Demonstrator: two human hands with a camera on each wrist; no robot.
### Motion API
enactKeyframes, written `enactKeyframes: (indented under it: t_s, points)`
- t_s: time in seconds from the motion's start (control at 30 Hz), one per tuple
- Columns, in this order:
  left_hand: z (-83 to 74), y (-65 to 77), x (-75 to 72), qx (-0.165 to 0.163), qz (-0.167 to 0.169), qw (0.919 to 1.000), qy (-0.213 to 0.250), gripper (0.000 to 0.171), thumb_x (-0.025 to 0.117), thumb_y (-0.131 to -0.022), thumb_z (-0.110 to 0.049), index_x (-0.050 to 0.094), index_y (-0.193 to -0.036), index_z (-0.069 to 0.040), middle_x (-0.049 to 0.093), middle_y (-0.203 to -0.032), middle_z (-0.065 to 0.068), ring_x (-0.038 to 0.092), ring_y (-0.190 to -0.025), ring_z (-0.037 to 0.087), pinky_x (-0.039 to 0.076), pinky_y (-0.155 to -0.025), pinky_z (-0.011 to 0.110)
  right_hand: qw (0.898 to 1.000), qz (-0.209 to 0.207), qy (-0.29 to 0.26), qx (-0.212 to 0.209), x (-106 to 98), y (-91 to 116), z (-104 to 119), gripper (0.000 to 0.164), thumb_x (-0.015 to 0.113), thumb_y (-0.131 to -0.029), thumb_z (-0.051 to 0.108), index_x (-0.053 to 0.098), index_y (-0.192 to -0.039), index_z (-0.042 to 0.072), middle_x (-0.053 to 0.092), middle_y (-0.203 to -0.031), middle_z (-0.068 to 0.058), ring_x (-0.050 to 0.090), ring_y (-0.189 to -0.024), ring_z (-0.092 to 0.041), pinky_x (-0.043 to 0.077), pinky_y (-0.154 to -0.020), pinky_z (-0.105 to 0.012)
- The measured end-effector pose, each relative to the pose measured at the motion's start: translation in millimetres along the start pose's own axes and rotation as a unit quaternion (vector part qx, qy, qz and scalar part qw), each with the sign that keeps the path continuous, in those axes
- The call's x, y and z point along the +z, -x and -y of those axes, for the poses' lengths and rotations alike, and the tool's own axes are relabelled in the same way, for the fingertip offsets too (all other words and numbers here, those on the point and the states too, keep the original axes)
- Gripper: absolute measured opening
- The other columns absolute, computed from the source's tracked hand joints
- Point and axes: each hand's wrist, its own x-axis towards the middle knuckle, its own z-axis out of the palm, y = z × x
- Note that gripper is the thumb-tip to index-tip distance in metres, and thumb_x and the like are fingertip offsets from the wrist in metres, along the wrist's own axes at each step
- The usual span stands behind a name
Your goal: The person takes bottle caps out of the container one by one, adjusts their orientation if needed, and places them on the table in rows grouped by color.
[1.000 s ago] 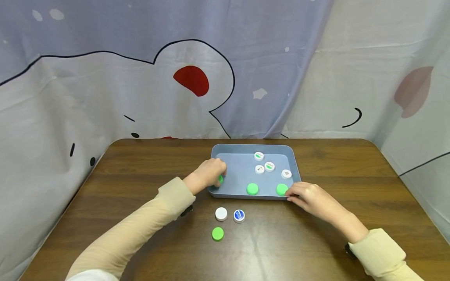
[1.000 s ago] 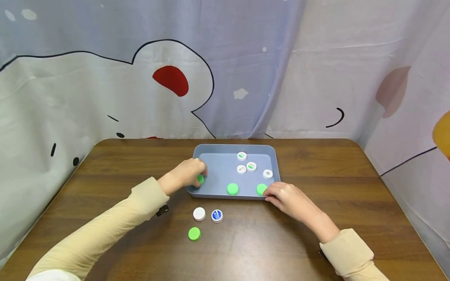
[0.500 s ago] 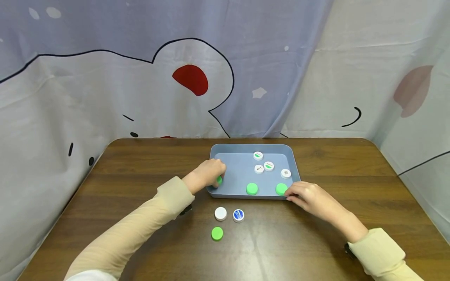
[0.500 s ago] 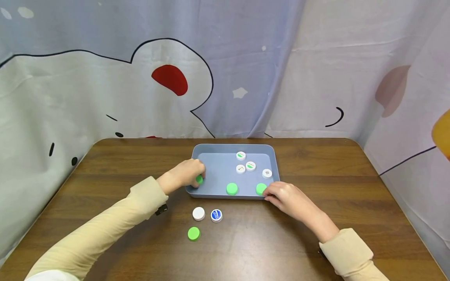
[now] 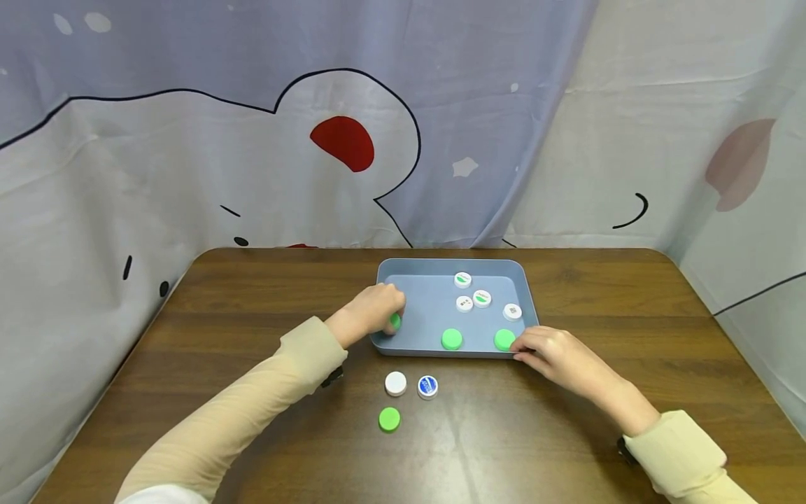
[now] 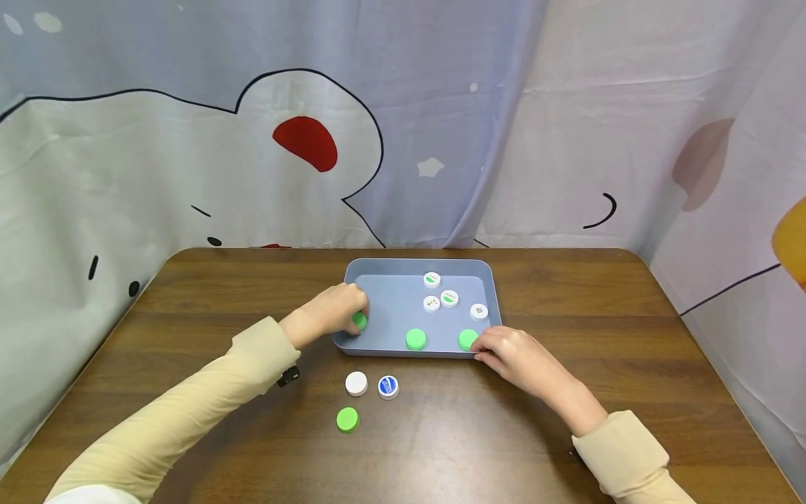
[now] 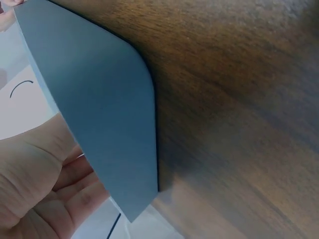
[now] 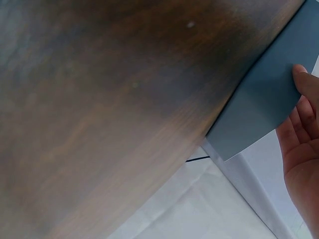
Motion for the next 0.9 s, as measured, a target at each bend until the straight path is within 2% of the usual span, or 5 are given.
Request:
enactKeyframes:
  t_s: [0.33,0.57,0.9]
  points:
    - [-7.4,3.8,-8.4,0.006,-0.029,0.9996,-0.002,0.027,0.086,-0.066,-0.014,0.073,-0.089,-0.005,0.072,-0.089,0.009,0.067,-0.081,0.024,0.056,-0.071,0.035,1.000,-0.003,0.001,-0.003,0.1,0.4,0.0,0.021,0.081,-0.068,0.003,0.070,-0.083,0.012,0.066,-0.081,0.009,0.059,-0.073,-0.002,0.046,-0.069,-0.012]
    - [-13.5,4.7,-17.3,0.003,-0.024,0.9997,-0.001,0.028,0.085,-0.068,-0.014,0.074,-0.092,-0.005,0.073,-0.092,0.008,0.067,-0.086,0.025,0.056,-0.074,0.036,1.000,-0.001,0.003,-0.001,-0.3,0.0,0.1,0.020,0.081,-0.069,0.004,0.070,-0.083,0.012,0.066,-0.081,0.009,0.059,-0.073,-0.002,0.045,-0.069,-0.012]
    - [-26.1,9.2,-29.5,0.037,-0.042,0.9982,-0.021,0.026,0.083,-0.070,-0.016,0.075,-0.093,-0.007,0.074,-0.093,0.006,0.069,-0.084,0.025,0.056,-0.075,0.035,1.000,-0.004,0.003,-0.007,-0.4,-0.1,-0.1,0.021,0.081,-0.068,0.003,0.070,-0.083,0.011,0.066,-0.081,0.009,0.059,-0.073,-0.003,0.046,-0.069,-0.012]
